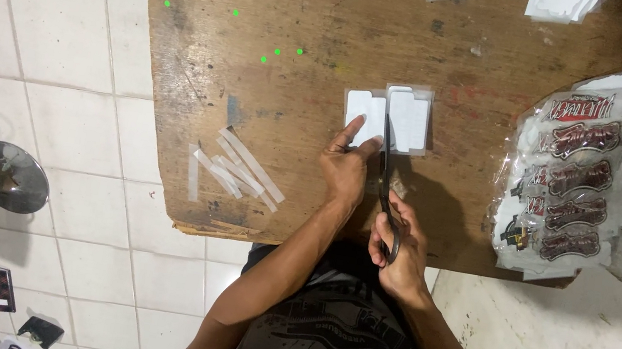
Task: Cutting sticker sheets into individual labels and organizing them on a table.
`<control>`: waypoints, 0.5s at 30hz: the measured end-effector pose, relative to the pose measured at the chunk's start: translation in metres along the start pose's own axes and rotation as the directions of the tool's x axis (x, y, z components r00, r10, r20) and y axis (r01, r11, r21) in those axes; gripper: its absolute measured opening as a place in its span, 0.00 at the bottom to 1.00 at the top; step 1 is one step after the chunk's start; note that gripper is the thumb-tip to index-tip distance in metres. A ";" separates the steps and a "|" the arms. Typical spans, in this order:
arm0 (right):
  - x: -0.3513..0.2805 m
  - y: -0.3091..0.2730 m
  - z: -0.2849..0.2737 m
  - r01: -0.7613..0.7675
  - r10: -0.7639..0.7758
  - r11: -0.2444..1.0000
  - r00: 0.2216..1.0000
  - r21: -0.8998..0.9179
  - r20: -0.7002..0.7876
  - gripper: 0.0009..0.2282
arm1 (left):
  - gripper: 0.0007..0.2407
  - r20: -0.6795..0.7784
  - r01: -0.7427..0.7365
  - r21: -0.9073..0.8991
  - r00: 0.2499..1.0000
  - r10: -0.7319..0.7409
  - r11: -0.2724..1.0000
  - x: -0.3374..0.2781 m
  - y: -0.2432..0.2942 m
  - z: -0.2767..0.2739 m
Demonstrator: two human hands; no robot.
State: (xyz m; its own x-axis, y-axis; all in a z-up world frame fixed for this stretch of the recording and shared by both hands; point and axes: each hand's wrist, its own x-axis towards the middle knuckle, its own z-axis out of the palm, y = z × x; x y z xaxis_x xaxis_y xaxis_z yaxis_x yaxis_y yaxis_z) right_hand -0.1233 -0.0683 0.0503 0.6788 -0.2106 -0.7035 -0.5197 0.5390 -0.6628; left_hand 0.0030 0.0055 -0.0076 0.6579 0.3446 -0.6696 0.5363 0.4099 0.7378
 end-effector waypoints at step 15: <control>0.046 -0.045 0.017 0.161 -0.169 0.983 0.982 -0.090 -0.082 0.23 | 0.23 0.029 0.086 0.003 0.996 -0.086 0.996 -0.010 0.006 -0.027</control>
State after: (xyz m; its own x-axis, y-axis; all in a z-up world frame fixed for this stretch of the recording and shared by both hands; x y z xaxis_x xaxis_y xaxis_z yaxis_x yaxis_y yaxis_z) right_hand -0.0600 -0.0886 0.0528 0.7116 -0.3648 -0.6004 -0.4482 0.4223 -0.7879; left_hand -0.0142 0.0272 0.0012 0.6247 0.2831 -0.7277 0.5924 0.4352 0.6780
